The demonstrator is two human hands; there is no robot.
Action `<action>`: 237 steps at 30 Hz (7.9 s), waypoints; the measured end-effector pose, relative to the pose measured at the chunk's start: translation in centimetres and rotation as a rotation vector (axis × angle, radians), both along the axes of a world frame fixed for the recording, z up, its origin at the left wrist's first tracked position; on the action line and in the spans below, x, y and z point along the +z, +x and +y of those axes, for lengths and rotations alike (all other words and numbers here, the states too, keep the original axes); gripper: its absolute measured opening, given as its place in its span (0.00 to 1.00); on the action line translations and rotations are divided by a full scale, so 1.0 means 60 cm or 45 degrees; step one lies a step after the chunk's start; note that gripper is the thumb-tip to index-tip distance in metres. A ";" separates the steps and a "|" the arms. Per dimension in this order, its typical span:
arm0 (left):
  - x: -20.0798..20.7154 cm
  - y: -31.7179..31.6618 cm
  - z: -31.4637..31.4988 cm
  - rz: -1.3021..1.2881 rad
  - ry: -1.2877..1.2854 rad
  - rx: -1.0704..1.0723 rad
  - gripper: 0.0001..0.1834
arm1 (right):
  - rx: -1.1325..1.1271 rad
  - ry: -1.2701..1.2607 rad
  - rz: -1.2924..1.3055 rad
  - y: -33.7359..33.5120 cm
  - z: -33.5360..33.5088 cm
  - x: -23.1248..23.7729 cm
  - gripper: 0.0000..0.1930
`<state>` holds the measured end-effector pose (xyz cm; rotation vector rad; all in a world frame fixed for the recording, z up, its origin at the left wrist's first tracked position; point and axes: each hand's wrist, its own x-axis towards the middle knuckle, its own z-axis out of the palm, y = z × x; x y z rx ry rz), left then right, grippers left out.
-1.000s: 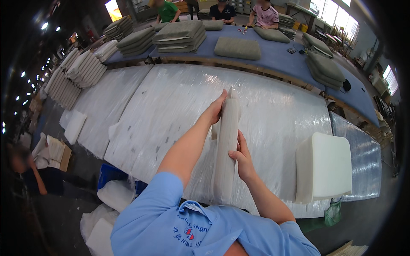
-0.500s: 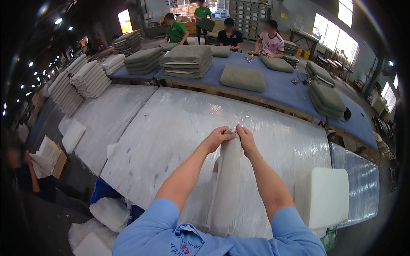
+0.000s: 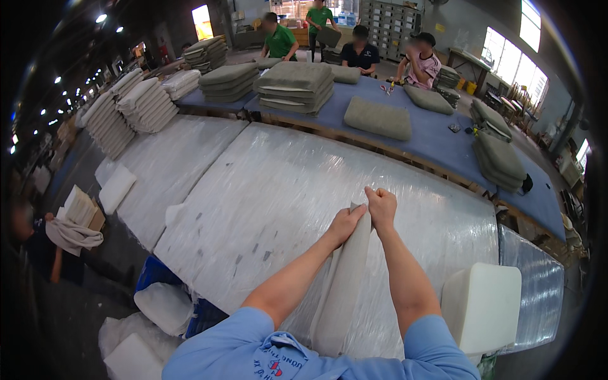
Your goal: The person rolls a rectangular foam piece into a cylindrical shape and places it on a stack. They then pick up a foam block, insert white stuffing into it, and place it on the table. The person repeats the stuffing process with another foam block.
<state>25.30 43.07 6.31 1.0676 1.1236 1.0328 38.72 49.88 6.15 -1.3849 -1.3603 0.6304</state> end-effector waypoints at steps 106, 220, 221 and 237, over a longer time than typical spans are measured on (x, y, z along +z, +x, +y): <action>-0.297 -0.219 -0.514 0.831 -0.413 -0.855 0.29 | 1.080 -1.266 -0.056 0.314 -0.511 -0.204 0.18; -0.211 -0.217 -0.537 -0.507 -0.187 0.941 0.23 | 0.011 -0.518 1.305 0.290 -0.560 -0.226 0.30; -0.211 -0.217 -0.540 -0.496 -0.196 0.940 0.24 | 0.015 -0.523 1.312 0.294 -0.560 -0.231 0.29; -0.234 -0.222 -0.573 -0.561 0.024 0.684 0.27 | 0.246 -0.620 1.267 0.288 -0.586 -0.228 0.38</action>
